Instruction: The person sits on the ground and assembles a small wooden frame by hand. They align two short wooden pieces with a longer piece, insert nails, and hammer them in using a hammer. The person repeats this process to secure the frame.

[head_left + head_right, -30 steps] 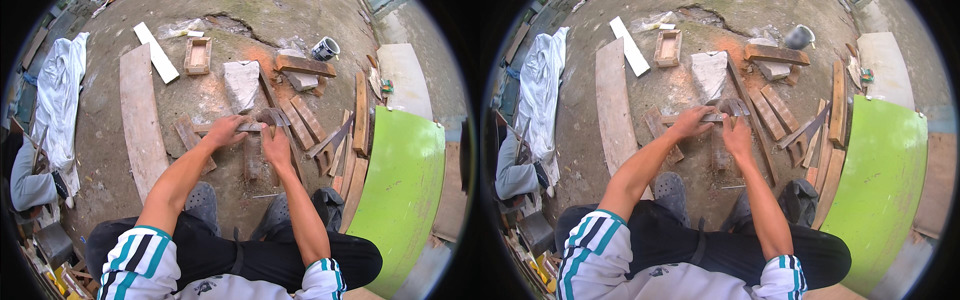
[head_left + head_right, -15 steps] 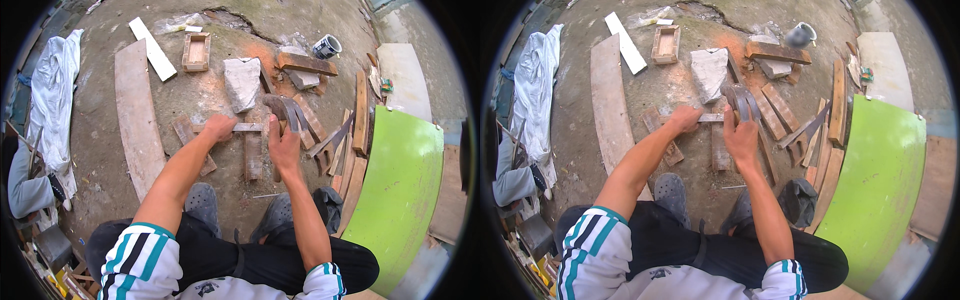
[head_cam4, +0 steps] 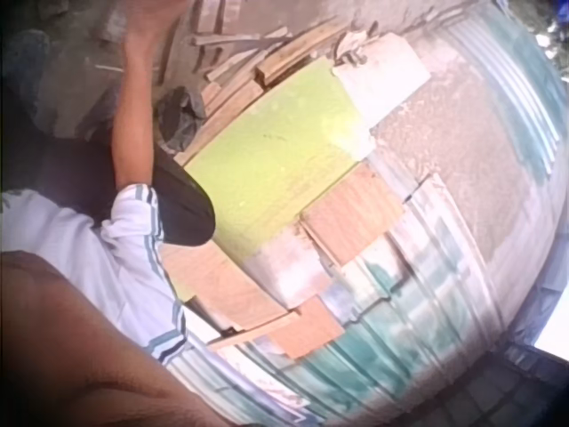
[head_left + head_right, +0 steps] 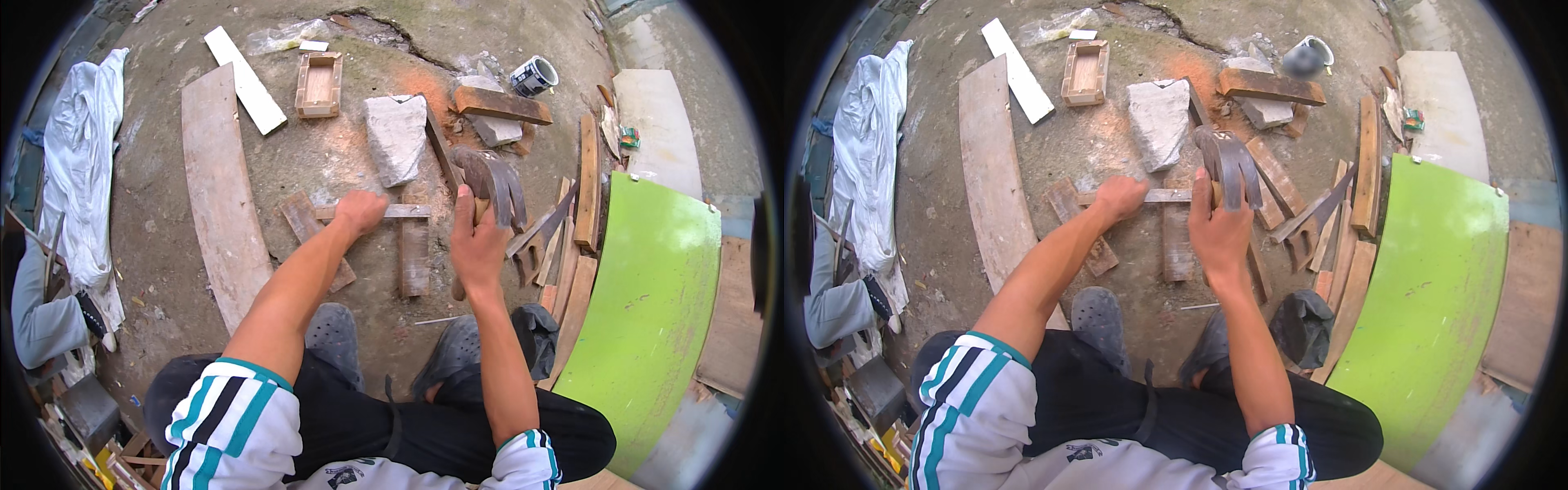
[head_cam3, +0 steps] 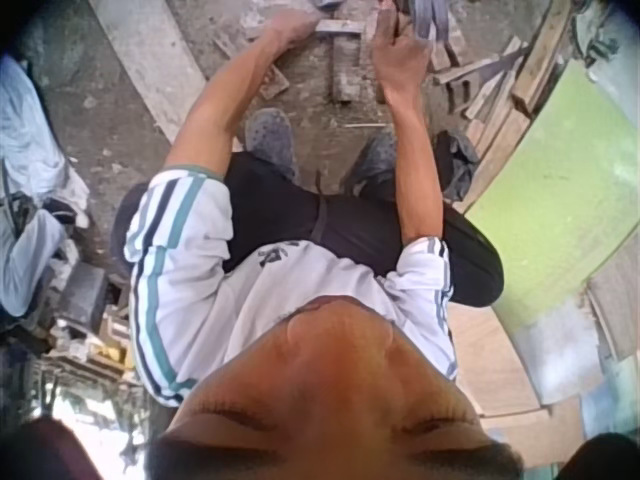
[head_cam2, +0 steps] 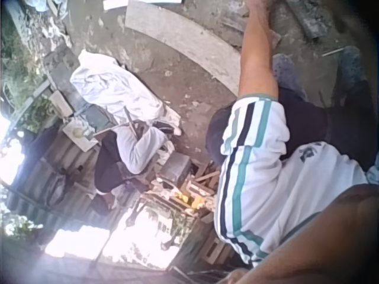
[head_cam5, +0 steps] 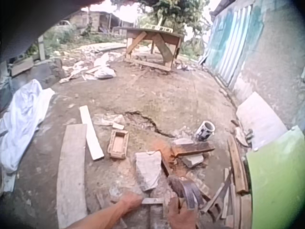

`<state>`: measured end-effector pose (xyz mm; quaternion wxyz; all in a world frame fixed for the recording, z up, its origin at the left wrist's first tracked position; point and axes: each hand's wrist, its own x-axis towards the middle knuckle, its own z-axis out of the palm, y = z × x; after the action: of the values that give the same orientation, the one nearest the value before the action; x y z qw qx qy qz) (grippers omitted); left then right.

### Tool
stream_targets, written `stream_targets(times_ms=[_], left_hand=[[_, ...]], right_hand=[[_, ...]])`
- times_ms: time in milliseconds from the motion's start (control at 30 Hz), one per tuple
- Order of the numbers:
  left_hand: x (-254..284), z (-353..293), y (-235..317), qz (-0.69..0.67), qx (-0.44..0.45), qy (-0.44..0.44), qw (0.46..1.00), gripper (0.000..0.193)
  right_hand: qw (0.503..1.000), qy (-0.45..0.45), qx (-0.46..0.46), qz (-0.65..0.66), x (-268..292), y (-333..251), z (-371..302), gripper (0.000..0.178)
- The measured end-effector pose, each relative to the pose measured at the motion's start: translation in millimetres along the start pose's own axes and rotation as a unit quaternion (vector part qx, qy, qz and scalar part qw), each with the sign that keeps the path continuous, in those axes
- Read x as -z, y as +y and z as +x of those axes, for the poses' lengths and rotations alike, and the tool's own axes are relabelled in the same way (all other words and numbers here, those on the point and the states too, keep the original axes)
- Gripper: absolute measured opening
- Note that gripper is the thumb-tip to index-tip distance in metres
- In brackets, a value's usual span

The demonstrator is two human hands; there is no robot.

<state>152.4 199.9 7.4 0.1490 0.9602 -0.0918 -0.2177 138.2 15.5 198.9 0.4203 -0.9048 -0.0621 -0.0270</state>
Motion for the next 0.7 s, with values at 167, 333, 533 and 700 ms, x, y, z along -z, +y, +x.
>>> stream_targets(times_ms=[167, 333, 533, 700], left_hand=[[2.8, 1.4, 8.3, 0.001, -0.009, -0.002, 1.000, 0.022], [-0.4, -0.3, 1.9, -0.003, -0.004, 0.014, 1.000, 0.021], [0.9, 1.2, 4.9, -0.004, -0.006, 0.012, 1.000, 0.020], [4.7, 2.9, 9.3, -0.003, -0.013, -0.002, 1.000, 0.021]], right_hand=[[0.950, -0.161, -0.206, -0.172, -38.0, 38.7, -15.4, 0.034], [0.990, -0.070, -0.085, -0.087, -15.7, 20.5, -4.0, 0.039], [0.998, 0.029, 0.043, -0.042, -40.9, 55.1, -31.7, 0.032], [0.987, -0.058, -0.080, -0.124, -48.3, 67.8, -21.3, 0.039]])
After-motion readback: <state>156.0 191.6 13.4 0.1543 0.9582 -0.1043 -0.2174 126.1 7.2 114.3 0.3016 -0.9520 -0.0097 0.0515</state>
